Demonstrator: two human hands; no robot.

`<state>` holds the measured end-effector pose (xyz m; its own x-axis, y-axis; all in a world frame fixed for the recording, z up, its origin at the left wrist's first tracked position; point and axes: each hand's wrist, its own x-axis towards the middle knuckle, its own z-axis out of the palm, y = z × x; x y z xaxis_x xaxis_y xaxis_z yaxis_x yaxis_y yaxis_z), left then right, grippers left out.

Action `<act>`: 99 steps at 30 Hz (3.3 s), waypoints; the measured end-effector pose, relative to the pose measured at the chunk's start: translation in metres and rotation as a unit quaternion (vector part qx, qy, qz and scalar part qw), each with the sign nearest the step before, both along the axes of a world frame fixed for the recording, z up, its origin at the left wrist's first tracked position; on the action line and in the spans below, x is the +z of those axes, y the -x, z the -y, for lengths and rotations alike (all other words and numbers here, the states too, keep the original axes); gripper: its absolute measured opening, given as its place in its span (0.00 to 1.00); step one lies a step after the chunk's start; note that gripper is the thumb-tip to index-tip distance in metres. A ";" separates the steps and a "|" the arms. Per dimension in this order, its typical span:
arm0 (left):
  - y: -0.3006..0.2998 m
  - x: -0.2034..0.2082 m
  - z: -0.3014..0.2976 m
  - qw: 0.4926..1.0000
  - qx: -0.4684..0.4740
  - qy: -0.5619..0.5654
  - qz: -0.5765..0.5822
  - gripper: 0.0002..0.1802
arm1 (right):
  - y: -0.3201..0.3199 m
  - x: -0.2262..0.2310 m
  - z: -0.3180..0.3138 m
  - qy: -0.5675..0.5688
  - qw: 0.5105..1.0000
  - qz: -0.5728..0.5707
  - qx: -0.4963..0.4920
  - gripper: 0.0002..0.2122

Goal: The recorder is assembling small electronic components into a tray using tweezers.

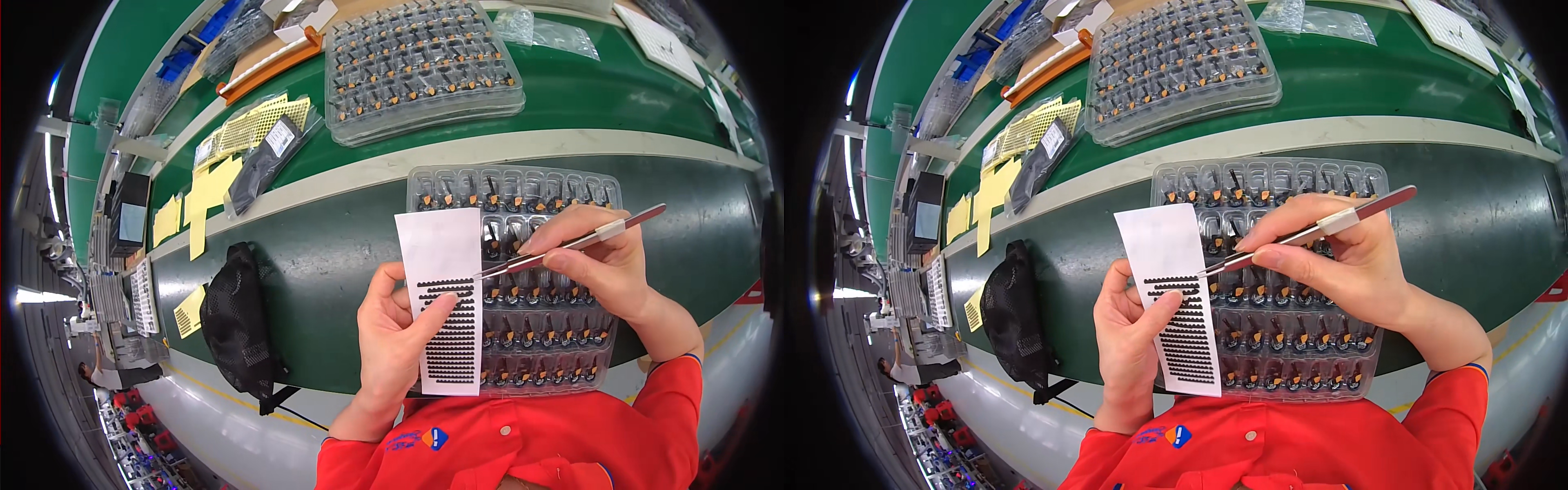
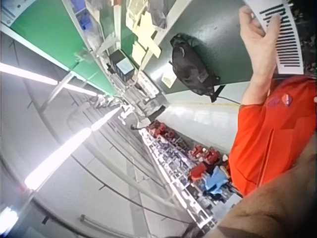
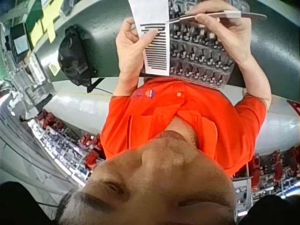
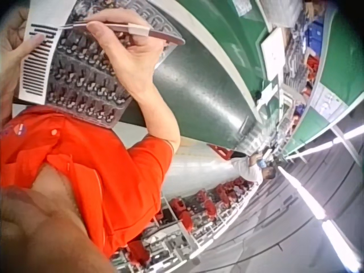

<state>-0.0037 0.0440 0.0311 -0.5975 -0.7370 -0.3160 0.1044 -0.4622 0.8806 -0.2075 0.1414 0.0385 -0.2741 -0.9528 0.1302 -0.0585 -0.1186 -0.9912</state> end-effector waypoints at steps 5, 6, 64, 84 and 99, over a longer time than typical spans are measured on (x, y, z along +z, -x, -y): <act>0.001 0.000 0.001 1.000 0.003 0.017 0.008 0.16 | -0.001 0.000 0.001 0.018 0.999 -0.045 0.011 0.06; 0.001 -0.001 0.001 1.000 0.001 0.021 0.012 0.16 | -0.001 0.000 0.001 0.025 0.998 -0.051 0.015 0.05; 0.001 -0.014 0.007 0.988 0.110 0.096 0.042 0.23 | 0.053 -0.018 0.003 -0.156 0.967 0.200 -0.038 0.08; 0.002 -0.025 0.017 0.983 0.159 0.088 0.009 0.25 | 0.049 -0.021 0.016 -0.180 0.975 0.120 -0.061 0.05; 0.003 -0.026 0.024 0.986 0.138 0.091 0.028 0.24 | 0.046 -0.020 0.020 -0.197 0.974 0.099 -0.060 0.05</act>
<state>-0.0065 0.0202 0.0049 -0.3513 -0.9169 -0.1895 0.1533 -0.2560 0.9544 -0.2534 0.1211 0.0188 -0.3698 -0.8773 -0.3057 0.1478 0.2693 -0.9516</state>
